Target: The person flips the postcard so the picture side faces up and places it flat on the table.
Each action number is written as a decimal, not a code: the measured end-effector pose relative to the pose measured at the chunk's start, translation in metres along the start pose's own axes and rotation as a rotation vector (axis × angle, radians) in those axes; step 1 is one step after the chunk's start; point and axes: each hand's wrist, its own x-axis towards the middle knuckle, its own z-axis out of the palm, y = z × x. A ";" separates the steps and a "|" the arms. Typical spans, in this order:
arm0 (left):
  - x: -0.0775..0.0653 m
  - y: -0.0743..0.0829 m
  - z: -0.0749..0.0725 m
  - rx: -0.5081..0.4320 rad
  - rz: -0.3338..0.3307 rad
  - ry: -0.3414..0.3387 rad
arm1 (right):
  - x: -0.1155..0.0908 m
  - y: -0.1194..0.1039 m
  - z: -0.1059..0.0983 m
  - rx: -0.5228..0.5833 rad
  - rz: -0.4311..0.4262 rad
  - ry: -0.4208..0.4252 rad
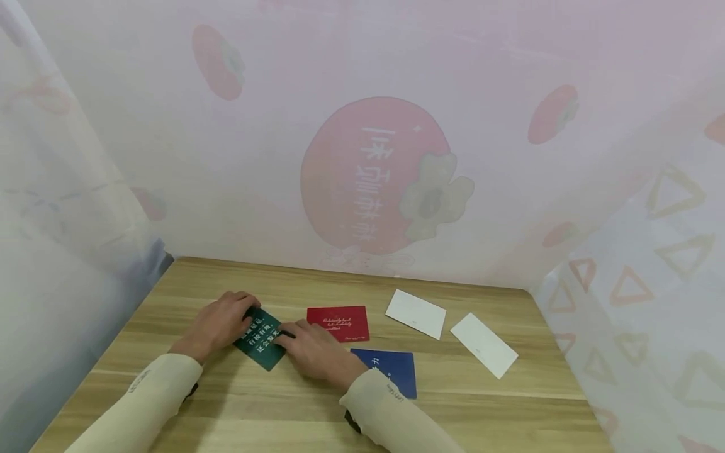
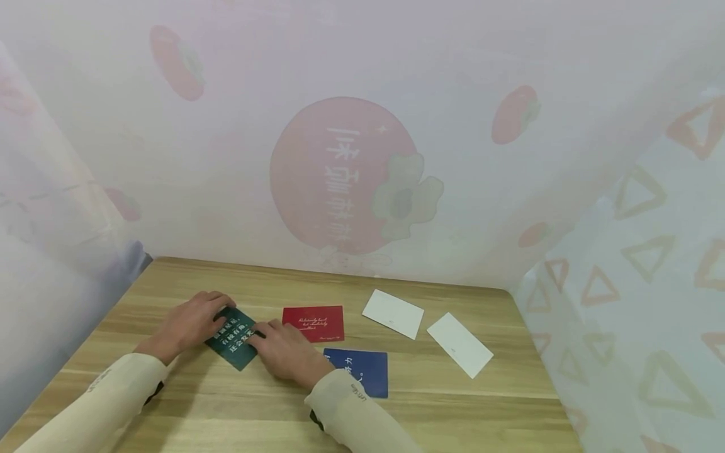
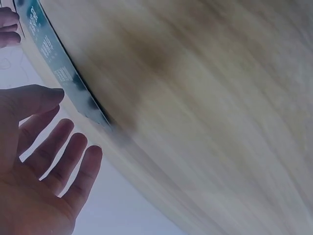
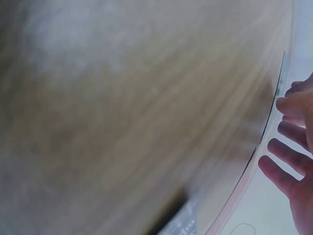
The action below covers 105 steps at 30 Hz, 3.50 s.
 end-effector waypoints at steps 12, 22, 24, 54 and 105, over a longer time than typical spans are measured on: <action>0.005 0.013 0.003 -0.022 0.015 0.022 | -0.011 0.012 0.000 0.039 0.055 0.029; 0.008 0.026 0.001 -0.035 0.029 0.010 | -0.023 0.021 0.000 0.049 0.073 0.040; 0.009 0.027 0.001 -0.039 0.032 0.008 | -0.025 0.022 -0.001 0.051 0.077 0.039; 0.021 0.059 0.003 -0.069 0.080 -0.019 | -0.053 0.049 -0.005 0.077 0.123 0.056; 0.029 0.103 0.021 -0.102 0.109 -0.037 | -0.093 0.079 0.003 0.090 0.196 0.054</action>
